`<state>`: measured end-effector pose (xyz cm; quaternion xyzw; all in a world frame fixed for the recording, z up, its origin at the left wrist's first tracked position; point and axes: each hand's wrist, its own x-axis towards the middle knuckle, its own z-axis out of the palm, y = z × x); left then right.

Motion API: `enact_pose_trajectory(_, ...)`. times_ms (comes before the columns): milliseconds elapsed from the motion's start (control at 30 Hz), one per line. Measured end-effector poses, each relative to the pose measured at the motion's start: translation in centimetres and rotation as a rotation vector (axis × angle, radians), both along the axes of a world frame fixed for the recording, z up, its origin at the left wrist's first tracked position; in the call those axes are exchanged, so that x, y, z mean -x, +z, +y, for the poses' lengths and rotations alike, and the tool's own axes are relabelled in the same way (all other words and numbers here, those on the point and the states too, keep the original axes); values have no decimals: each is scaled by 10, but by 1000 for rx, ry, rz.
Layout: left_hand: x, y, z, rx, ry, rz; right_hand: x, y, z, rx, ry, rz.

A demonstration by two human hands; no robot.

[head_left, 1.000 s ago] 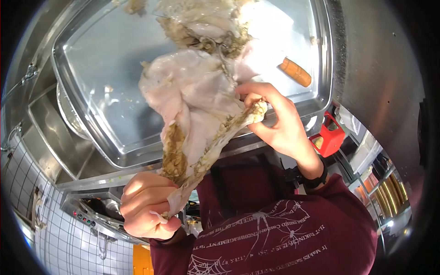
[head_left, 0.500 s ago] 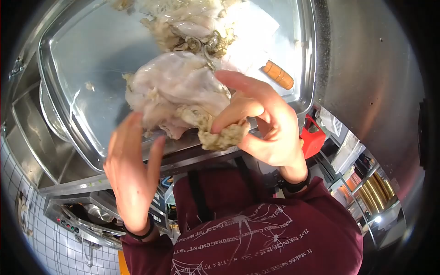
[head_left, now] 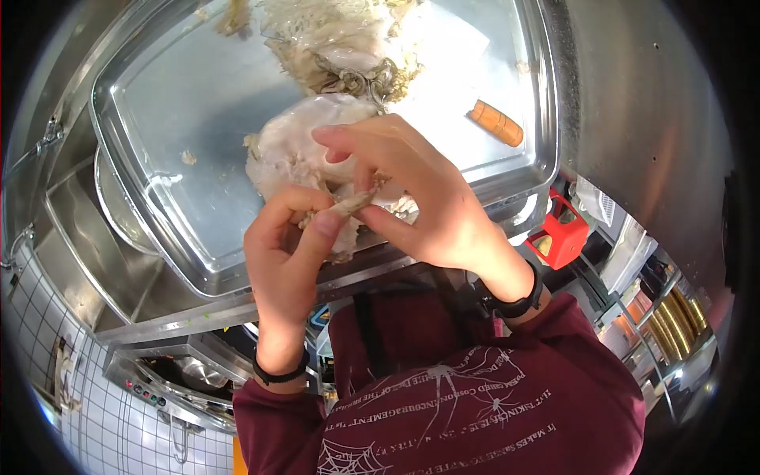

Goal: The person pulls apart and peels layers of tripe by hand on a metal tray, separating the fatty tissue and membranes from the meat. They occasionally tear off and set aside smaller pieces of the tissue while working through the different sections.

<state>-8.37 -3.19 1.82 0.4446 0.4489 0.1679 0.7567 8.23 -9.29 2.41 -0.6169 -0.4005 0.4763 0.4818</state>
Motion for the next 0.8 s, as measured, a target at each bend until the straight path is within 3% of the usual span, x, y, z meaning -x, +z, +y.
enact_pose_trajectory(33, 0, 2, -2, -3, -3, 3, 0, -5, -2, -3, -3, 3)
enact_pose_trajectory(100, -3, 6, -8, -28, 77, 10, -4, -25, -11, 14, 116, -264)
enact_pose_trajectory(267, 9, 3, -10, 38, 166, -3, -14, -29, -22, 97, 59, -188)
enact_pose_trajectory(333, 17, 1, -9, 76, 188, -69, -22, -20, -25, 203, 107, -360)
enact_pose_trajectory(433, 27, 2, -10, 27, 62, -78, -26, -16, -31, 97, 44, -330)
enact_pose_trajectory(500, 28, 7, -11, -281, -92, 24, -28, -12, -36, 19, 17, -316)
enact_pose_trajectory(600, 33, 11, -10, -457, -231, 63, -28, -4, -44, -56, 123, -394)
enact_pose_trajectory(667, 35, 11, -10, -453, -223, 76, -26, -2, -51, -106, 100, -385)
enact_pose_trajectory(733, 34, 8, -6, -602, -616, 265, -25, -2, -56, -151, 142, -398)
enact_pose_trajectory(800, 23, 6, -8, -676, -668, 381, -17, -3, -56, -180, 82, -361)
